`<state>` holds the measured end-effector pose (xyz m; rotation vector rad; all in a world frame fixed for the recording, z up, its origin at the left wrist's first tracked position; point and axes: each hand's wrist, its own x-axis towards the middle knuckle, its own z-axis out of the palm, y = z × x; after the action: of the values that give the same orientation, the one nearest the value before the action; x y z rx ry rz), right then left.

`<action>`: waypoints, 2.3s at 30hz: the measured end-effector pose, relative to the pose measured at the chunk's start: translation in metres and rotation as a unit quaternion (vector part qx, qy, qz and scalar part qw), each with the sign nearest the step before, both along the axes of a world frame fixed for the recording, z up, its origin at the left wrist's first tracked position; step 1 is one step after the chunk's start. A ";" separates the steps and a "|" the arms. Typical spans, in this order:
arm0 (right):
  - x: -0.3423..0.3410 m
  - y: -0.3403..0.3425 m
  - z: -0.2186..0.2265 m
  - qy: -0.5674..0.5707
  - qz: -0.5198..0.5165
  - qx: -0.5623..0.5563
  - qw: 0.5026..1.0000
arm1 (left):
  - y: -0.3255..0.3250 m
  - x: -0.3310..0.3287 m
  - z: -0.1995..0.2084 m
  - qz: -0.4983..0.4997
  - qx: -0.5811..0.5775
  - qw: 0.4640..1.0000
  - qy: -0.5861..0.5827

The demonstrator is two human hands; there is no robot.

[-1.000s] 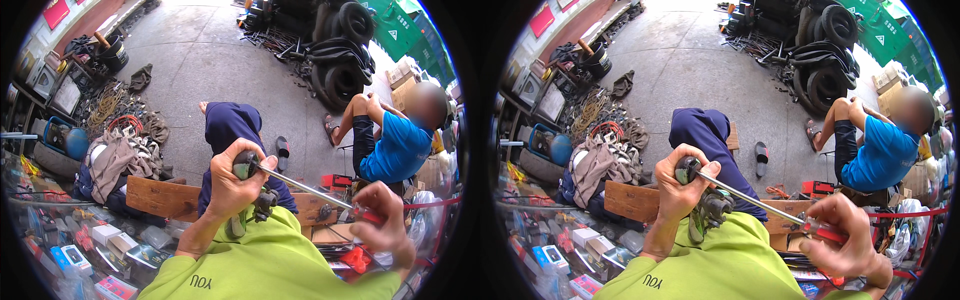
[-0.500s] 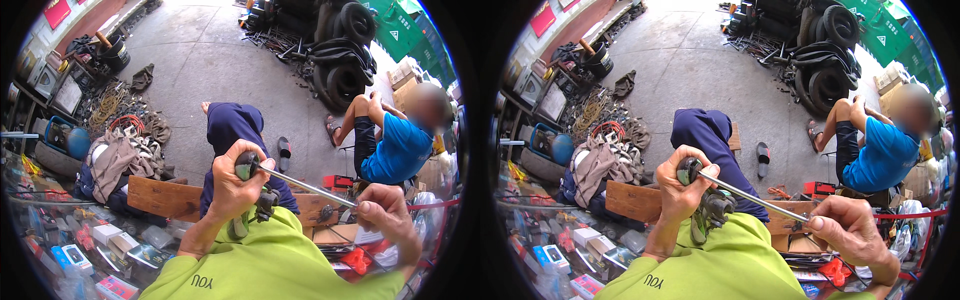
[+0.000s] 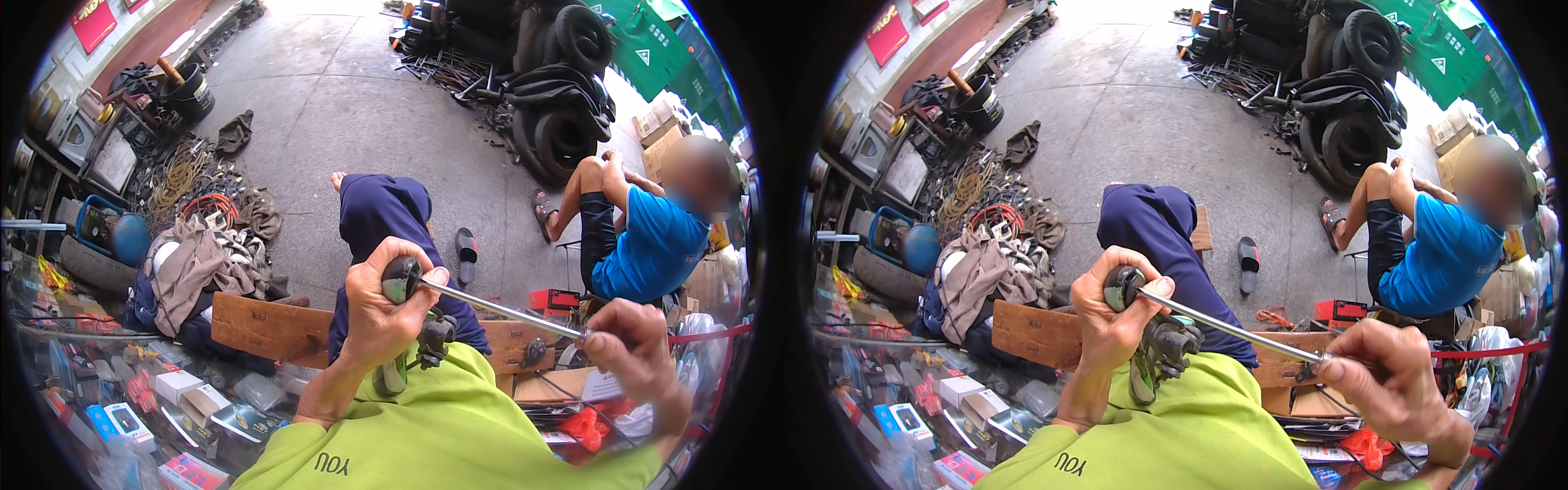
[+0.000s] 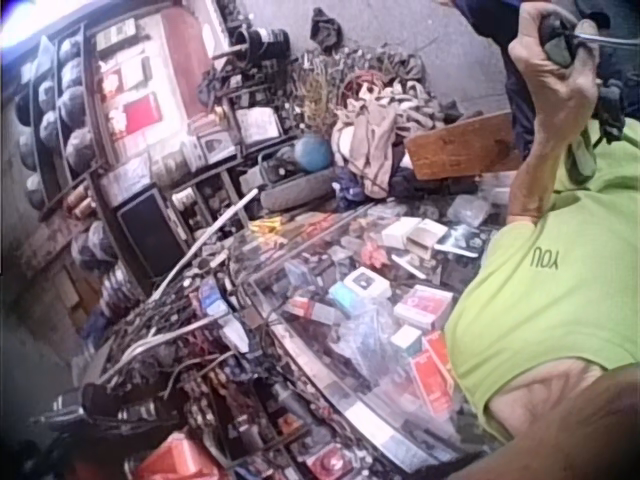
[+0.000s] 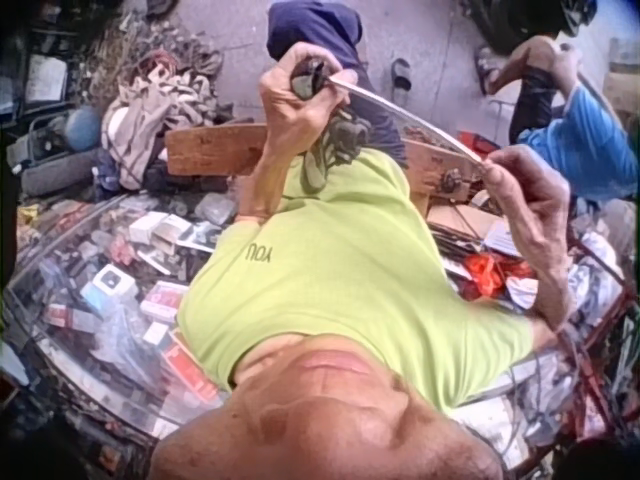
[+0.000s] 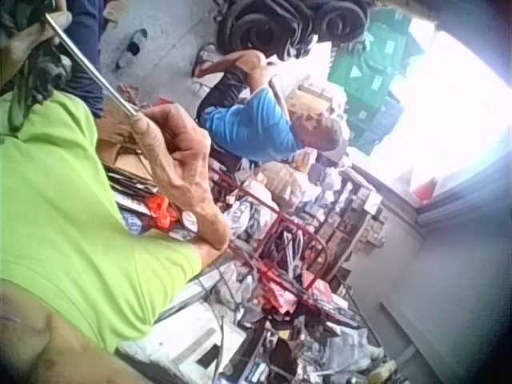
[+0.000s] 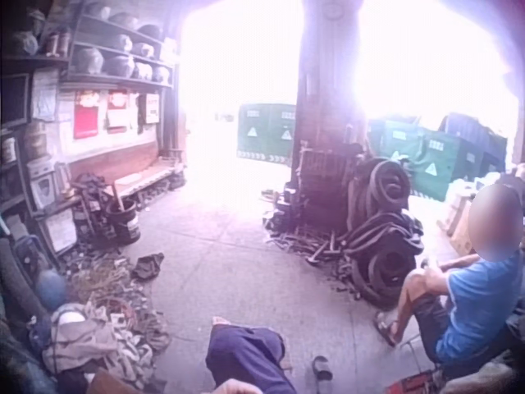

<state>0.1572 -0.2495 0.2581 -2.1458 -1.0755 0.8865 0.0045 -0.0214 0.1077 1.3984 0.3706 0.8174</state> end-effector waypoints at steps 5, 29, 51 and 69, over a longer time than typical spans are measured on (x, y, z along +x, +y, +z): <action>-0.012 0.002 -0.013 0.049 -0.098 0.044 0.993 | 0.003 0.007 0.002 -0.007 -0.041 0.999 0.014; -0.008 -0.003 -0.036 -0.658 0.305 0.162 0.669 | 0.005 0.005 -0.004 -0.003 -0.033 0.999 0.010; -0.008 -0.002 -0.027 -0.558 0.291 0.132 0.766 | 0.007 0.008 -0.006 -0.015 -0.051 0.999 0.004; -0.002 0.021 -0.028 -0.626 0.305 0.171 0.698 | 0.014 0.003 -0.008 0.015 -0.077 0.997 0.007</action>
<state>0.1551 -0.2288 0.2303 -1.8911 -2.4185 -0.8000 0.0076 -0.0079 0.0994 1.2588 0.4566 0.7864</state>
